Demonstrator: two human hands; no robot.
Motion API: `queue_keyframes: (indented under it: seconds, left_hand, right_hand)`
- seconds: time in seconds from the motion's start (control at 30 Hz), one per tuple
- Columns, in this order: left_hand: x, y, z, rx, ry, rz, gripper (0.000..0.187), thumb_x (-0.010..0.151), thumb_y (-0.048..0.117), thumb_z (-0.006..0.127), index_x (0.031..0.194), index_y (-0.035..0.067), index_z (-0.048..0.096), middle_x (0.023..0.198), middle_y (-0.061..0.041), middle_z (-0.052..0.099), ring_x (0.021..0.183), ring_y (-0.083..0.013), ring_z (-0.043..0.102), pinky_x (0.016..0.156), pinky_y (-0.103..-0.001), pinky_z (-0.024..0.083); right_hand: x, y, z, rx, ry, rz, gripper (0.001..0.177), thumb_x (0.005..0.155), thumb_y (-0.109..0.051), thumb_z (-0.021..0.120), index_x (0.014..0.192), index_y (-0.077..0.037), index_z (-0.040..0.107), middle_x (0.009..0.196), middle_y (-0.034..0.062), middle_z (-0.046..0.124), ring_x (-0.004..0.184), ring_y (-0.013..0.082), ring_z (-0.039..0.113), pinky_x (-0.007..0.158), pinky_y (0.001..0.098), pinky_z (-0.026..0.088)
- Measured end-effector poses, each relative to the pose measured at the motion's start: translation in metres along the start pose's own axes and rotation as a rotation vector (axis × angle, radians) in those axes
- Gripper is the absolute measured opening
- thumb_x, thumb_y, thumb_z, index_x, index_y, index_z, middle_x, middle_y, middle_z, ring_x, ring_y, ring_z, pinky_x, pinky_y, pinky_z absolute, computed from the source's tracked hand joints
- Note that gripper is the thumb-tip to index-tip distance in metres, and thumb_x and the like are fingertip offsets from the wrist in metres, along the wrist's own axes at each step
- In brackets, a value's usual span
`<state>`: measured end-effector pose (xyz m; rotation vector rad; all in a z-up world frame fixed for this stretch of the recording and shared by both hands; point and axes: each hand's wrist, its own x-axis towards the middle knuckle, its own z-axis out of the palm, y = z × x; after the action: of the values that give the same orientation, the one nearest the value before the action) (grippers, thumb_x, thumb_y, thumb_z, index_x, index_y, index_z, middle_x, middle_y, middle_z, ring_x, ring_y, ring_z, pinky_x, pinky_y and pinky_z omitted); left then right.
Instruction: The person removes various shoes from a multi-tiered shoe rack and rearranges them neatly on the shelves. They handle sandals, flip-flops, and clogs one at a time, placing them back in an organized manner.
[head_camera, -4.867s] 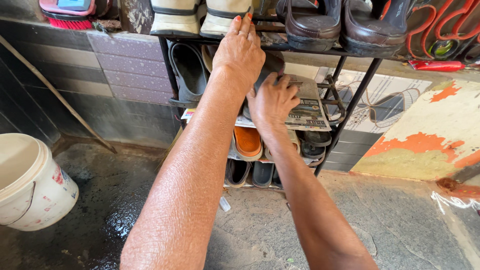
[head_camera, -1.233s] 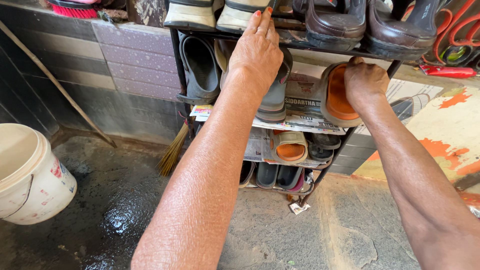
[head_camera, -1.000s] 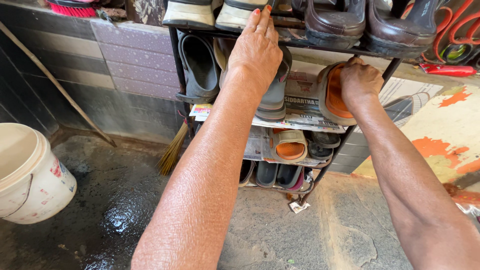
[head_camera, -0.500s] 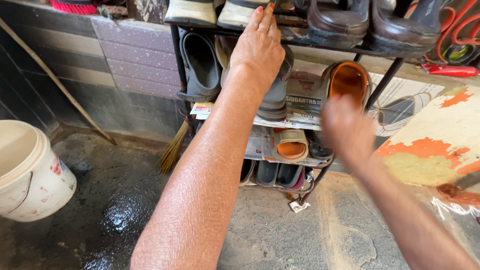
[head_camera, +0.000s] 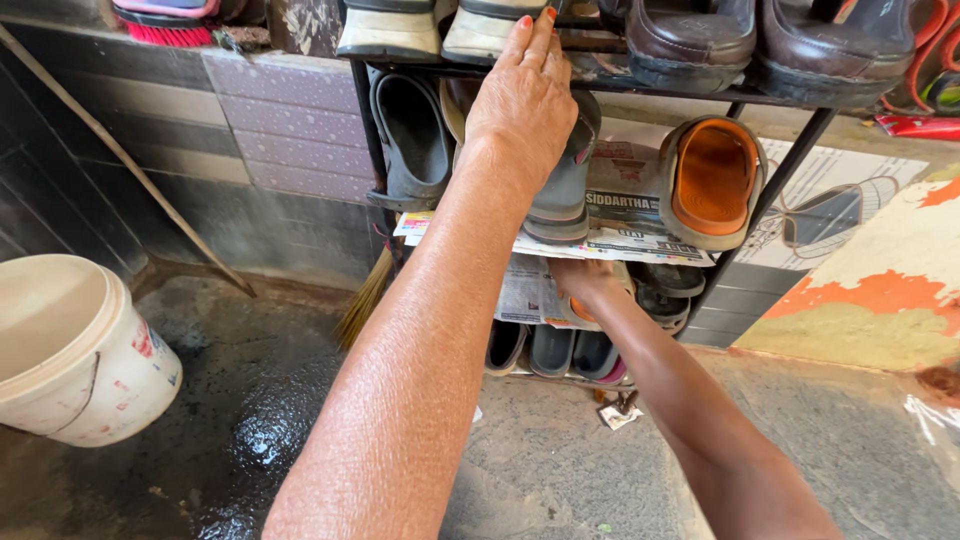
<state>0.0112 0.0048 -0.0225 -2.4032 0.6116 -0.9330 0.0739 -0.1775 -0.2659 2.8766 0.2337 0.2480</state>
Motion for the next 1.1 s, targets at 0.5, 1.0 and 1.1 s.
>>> queue_keyframes:
  seconds: [0.5,1.0,1.1]
  left_hand:
    - [0.000,-0.002,-0.003,-0.033,0.007,0.012,0.052,0.095,0.027,0.059,0.140,0.002,0.058,0.158,-0.020,0.040,0.152,-0.0393,0.021,0.122,-0.053,0.011]
    - [0.000,-0.003,-0.010,-0.054,-0.022,-0.004,0.055,0.094,0.027,0.061,0.142,0.000,0.056,0.160,-0.020,0.037,0.152,-0.0389,0.019,0.121,-0.051,0.010]
    - [0.001,-0.003,-0.012,-0.064,-0.055,0.007,0.055,0.095,0.028,0.059,0.143,0.001,0.055,0.160,-0.019,0.036,0.152,-0.0385,0.018,0.122,-0.051,0.009]
  right_hand:
    - [-0.117,-0.041,-0.083,-0.137,0.080,-0.501,0.028,0.100,-0.008,0.056,0.125,-0.018,0.063,0.109,0.0115,0.060,0.111,0.0286,0.058,0.103,0.0579,0.044]
    - [-0.265,0.062,-0.184,-0.221,0.715,-1.047,0.031,0.079,-0.019,0.073,0.110,-0.014,0.074,0.123,0.0060,0.064,0.129,0.0262,0.048,0.117,0.0588,0.036]
    - [-0.266,0.085,-0.195,-0.269,0.851,-0.908,0.022,0.087,-0.019,0.075,0.109,-0.017,0.074,0.117,0.0035,0.062,0.125,0.0255,0.050,0.117,0.0568,0.038]
